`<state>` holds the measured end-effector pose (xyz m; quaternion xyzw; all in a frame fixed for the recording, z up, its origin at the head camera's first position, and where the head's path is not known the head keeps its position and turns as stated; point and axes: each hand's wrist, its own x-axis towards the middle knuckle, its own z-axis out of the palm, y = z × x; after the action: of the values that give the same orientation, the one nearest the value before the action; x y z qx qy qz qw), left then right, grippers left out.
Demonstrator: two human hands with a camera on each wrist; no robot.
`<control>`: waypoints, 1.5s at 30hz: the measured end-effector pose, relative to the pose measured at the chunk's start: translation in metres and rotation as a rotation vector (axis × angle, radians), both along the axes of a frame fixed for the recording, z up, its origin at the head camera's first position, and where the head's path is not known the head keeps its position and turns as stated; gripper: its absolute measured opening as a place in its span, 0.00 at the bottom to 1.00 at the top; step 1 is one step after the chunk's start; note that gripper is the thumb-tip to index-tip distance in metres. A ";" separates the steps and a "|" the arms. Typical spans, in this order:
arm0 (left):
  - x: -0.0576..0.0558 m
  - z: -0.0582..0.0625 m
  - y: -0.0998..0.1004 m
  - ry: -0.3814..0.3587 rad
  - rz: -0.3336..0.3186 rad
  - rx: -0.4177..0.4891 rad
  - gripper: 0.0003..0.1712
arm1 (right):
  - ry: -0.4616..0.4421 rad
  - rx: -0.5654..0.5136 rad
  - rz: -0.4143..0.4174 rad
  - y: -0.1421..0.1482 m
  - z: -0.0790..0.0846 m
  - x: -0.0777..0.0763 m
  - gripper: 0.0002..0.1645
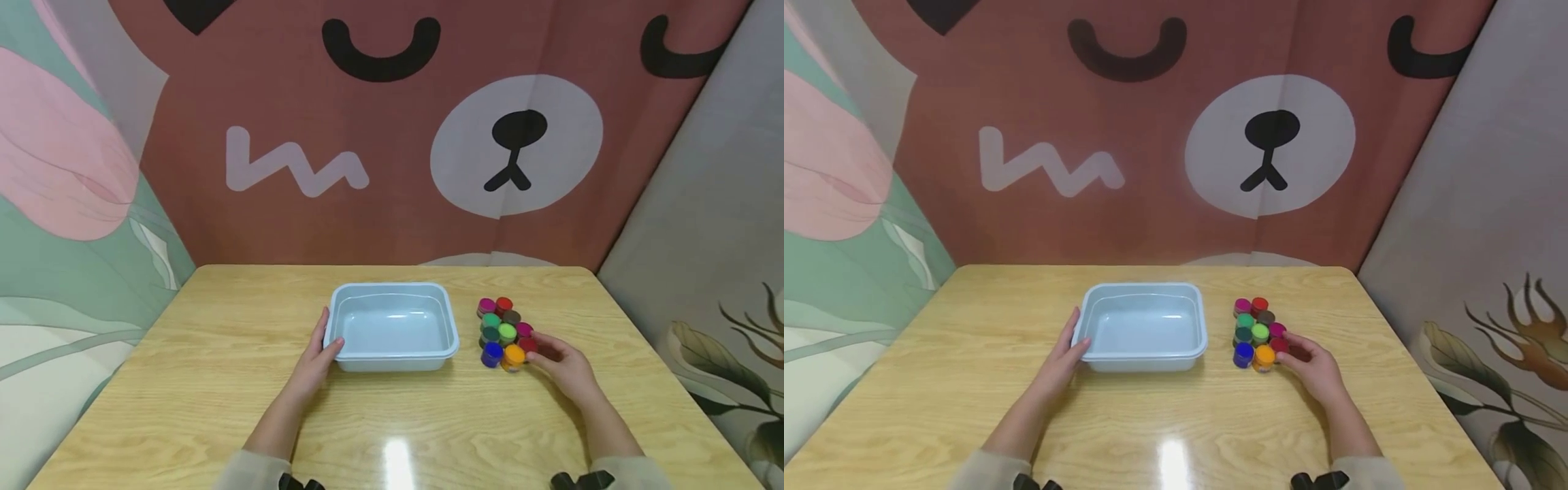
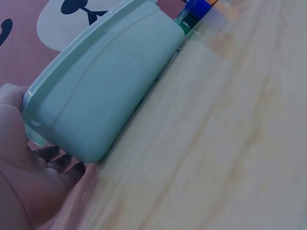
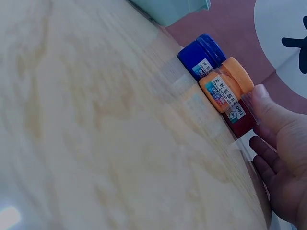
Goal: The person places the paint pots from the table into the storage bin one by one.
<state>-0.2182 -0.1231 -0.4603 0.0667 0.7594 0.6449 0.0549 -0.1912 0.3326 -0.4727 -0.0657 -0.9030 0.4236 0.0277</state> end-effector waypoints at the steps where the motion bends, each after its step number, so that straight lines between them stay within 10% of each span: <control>1: 0.000 0.000 -0.001 0.006 -0.003 0.013 0.42 | -0.002 0.004 0.007 -0.001 0.000 -0.001 0.41; 19: 0.000 -0.002 -0.005 0.008 -0.003 0.047 0.41 | -0.031 -0.017 -0.012 -0.003 0.002 -0.002 0.44; 32: -0.002 -0.002 -0.002 -0.006 -0.011 0.032 0.42 | -0.109 -0.263 -0.099 0.000 0.022 0.004 0.52; 45: 0.000 0.006 0.004 0.001 0.054 -0.010 0.41 | 0.062 -0.171 -0.023 -0.028 0.046 -0.013 0.41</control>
<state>-0.2186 -0.1193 -0.4547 0.0461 0.7640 0.6425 0.0373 -0.2042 0.3051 -0.4270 -0.0652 -0.8614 0.5007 0.0546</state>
